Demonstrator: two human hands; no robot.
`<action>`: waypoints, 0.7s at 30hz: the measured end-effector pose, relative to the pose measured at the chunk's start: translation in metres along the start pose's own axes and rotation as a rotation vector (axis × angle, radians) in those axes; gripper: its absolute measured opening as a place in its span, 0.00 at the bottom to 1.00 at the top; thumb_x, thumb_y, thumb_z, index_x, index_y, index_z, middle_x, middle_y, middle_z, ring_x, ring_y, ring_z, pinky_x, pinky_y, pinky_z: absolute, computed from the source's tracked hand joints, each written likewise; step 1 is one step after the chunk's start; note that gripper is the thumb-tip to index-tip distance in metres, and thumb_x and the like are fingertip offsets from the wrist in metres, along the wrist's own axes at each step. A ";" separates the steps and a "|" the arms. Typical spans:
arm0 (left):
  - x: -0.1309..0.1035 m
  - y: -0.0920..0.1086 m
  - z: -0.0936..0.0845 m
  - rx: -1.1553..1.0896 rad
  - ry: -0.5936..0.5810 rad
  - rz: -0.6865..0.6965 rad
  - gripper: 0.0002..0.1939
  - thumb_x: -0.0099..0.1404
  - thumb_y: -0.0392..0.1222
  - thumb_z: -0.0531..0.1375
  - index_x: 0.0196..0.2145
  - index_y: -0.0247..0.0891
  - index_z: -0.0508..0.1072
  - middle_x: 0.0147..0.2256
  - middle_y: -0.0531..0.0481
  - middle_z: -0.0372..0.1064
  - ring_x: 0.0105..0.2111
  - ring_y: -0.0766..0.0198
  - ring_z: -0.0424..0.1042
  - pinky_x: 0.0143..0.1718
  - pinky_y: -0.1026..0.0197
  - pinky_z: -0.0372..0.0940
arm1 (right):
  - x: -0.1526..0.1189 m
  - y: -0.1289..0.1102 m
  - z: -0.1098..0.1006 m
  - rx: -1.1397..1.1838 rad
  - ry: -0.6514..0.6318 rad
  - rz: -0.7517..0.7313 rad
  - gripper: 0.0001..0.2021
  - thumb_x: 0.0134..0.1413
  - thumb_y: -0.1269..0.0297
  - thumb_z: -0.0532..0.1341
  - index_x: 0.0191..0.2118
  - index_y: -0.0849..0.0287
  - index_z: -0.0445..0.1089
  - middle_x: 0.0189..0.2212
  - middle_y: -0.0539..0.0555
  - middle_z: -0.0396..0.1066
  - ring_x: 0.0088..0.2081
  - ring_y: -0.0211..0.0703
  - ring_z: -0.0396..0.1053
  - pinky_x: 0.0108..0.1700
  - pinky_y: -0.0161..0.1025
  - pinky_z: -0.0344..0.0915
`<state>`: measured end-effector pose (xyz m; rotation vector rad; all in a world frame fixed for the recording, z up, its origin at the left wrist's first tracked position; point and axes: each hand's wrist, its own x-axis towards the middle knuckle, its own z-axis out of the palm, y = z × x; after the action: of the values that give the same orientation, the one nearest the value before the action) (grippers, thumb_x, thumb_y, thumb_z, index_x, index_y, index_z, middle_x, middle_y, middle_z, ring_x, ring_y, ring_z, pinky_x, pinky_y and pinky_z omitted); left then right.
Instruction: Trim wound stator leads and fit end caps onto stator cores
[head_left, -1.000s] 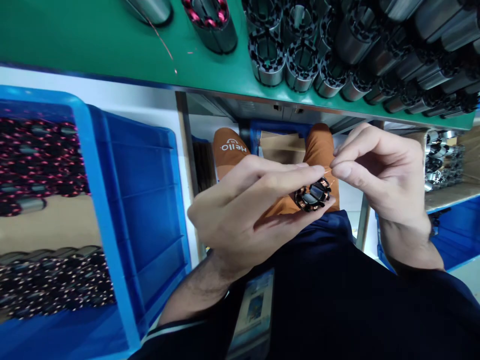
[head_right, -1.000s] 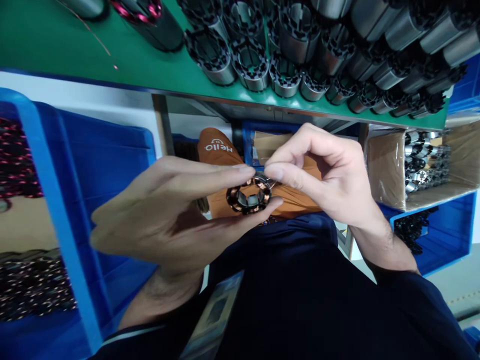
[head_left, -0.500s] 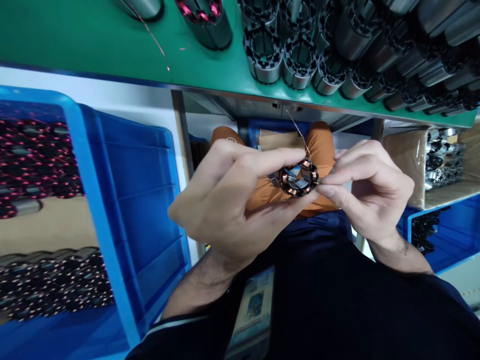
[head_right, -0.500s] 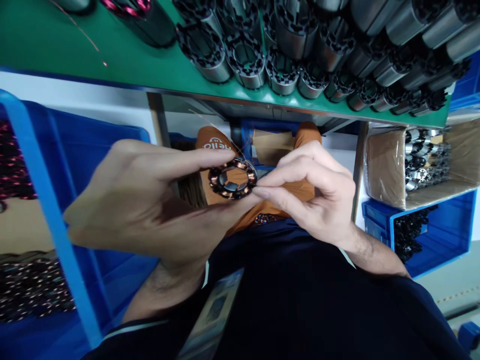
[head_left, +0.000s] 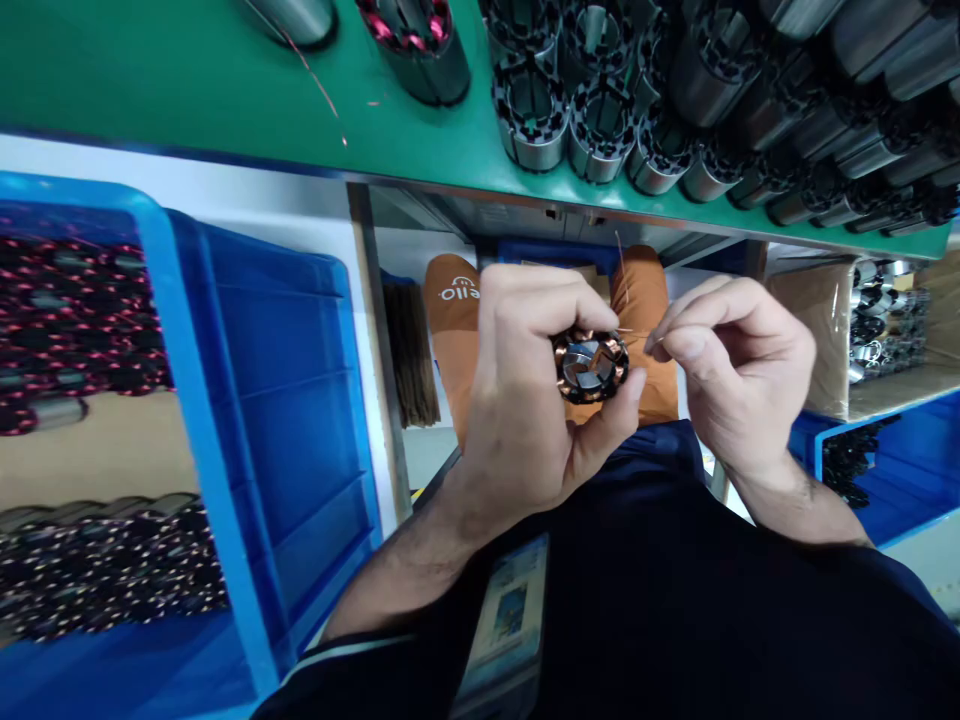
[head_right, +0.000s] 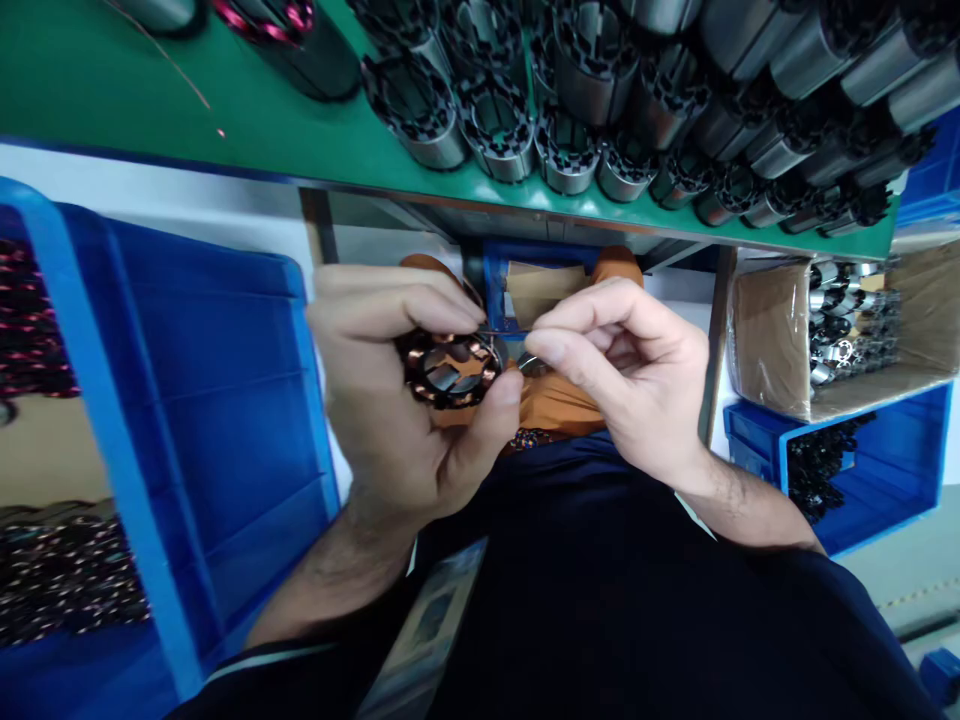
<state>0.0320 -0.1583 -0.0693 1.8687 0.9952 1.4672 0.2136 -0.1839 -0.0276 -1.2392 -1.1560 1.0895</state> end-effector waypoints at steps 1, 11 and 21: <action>-0.001 0.000 0.001 0.047 0.011 0.012 0.19 0.80 0.59 0.71 0.54 0.46 0.74 0.45 0.46 0.78 0.48 0.52 0.79 0.49 0.47 0.78 | -0.003 0.005 0.002 0.083 -0.002 0.064 0.03 0.72 0.58 0.79 0.48 0.43 0.91 0.38 0.47 0.86 0.36 0.39 0.82 0.44 0.40 0.82; -0.016 -0.014 0.004 0.227 -0.028 0.111 0.16 0.81 0.57 0.68 0.56 0.47 0.74 0.46 0.45 0.81 0.42 0.53 0.79 0.45 0.46 0.74 | -0.018 0.027 0.011 0.200 -0.081 0.182 0.08 0.69 0.57 0.81 0.50 0.35 0.92 0.44 0.47 0.89 0.46 0.40 0.85 0.50 0.38 0.81; 0.001 -0.008 -0.002 0.357 0.129 0.140 0.11 0.78 0.48 0.66 0.52 0.45 0.72 0.41 0.47 0.79 0.44 0.54 0.79 0.45 0.49 0.75 | 0.000 0.008 -0.008 0.119 0.104 0.231 0.10 0.64 0.48 0.83 0.48 0.37 0.91 0.40 0.46 0.87 0.33 0.40 0.80 0.40 0.40 0.84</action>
<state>0.0289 -0.1530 -0.0750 2.1511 1.2801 1.5896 0.2217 -0.1841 -0.0357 -1.3417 -0.8720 1.2304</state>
